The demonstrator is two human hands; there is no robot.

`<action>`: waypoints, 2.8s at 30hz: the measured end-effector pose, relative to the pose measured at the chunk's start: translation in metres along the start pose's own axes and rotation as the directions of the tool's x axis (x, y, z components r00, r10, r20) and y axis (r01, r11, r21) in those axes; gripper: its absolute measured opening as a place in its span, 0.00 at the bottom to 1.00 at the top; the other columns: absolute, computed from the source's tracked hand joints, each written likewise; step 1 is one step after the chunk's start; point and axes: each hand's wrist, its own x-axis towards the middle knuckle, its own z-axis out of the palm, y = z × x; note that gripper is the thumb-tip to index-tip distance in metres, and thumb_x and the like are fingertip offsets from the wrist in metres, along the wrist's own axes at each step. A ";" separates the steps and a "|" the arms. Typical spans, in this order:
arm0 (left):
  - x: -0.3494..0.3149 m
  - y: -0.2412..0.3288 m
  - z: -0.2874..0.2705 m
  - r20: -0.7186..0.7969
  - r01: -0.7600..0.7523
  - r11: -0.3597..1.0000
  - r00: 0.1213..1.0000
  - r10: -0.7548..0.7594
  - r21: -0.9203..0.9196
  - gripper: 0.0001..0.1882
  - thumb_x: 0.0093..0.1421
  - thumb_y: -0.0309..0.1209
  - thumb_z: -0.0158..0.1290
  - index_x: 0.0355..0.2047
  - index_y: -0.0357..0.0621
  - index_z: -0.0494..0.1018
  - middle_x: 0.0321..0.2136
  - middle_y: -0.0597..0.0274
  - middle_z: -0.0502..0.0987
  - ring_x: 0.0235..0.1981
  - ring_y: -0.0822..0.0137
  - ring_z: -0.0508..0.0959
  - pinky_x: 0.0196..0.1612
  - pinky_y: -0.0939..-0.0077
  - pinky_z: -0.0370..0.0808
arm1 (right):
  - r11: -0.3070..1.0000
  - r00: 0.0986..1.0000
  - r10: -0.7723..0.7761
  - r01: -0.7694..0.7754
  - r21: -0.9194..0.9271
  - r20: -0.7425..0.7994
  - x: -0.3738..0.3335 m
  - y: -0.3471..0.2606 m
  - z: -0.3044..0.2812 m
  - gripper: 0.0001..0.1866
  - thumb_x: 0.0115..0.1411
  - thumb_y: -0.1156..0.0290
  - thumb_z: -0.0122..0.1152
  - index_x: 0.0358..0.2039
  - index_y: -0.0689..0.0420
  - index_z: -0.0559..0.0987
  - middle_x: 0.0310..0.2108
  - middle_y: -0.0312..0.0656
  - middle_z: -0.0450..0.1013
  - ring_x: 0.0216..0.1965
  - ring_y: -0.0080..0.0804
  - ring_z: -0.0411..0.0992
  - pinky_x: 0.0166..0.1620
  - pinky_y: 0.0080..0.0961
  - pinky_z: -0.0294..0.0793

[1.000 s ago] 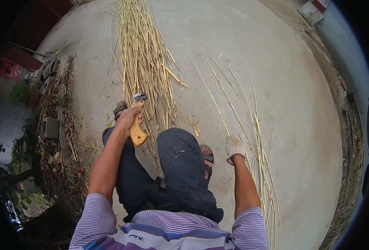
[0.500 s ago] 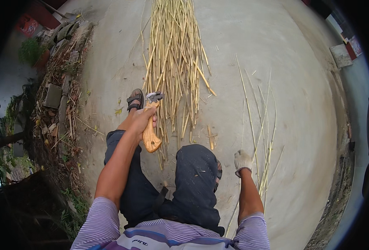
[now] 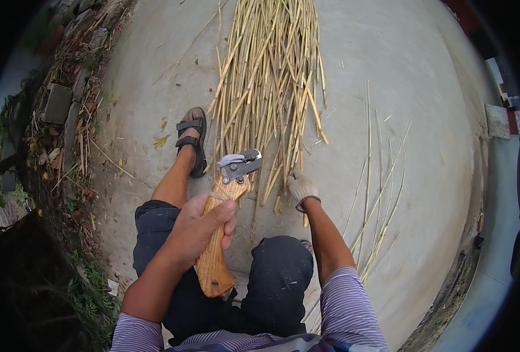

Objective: The person sits on a concrete surface and uses pruning shears to trim long, thin sticks one by one. They hold each stick with a gloved hand, cut it to length, and place the trimmed pieces aside in a growing pile.

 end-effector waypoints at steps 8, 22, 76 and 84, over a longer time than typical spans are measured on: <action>-0.007 0.013 -0.006 0.016 0.080 0.996 0.997 -0.079 -0.046 0.18 0.69 0.40 0.54 0.45 0.37 0.66 0.25 0.64 0.72 0.20 0.73 0.74 0.26 0.78 0.72 | 0.994 0.995 0.102 -0.102 -0.025 -0.013 0.037 -0.025 0.019 0.23 0.61 0.49 0.52 0.43 0.56 0.78 0.42 0.61 0.78 0.46 0.62 0.76 0.49 0.51 0.75; -0.004 -0.013 0.002 -0.040 -0.024 0.995 0.999 0.028 0.097 0.15 0.68 0.40 0.55 0.39 0.41 0.66 0.25 0.66 0.72 0.21 0.74 0.74 0.26 0.78 0.72 | 0.795 0.927 0.120 0.125 0.594 -0.355 -0.134 0.008 -0.067 0.17 0.66 0.65 0.50 0.45 0.64 0.79 0.23 0.40 0.76 0.26 0.25 0.76 0.33 0.27 0.76; 0.025 -0.051 -0.030 -0.044 -0.291 0.954 0.955 0.295 0.071 0.09 0.67 0.36 0.55 0.33 0.46 0.70 0.21 0.69 0.71 0.17 0.74 0.72 0.20 0.77 0.71 | 0.563 0.943 0.191 0.124 0.817 -0.274 -0.422 -0.035 -0.166 0.21 0.69 0.56 0.51 0.42 0.63 0.80 0.13 0.33 0.63 0.12 0.21 0.63 0.16 0.21 0.65; -0.032 -0.052 -0.019 0.034 -0.369 0.924 0.930 0.367 0.104 0.11 0.68 0.36 0.54 0.31 0.46 0.69 0.21 0.69 0.72 0.17 0.74 0.73 0.21 0.77 0.72 | 0.456 0.937 0.102 0.254 0.853 -0.334 -0.455 -0.024 -0.156 0.22 0.71 0.57 0.51 0.44 0.66 0.80 0.13 0.33 0.63 0.11 0.22 0.63 0.16 0.20 0.65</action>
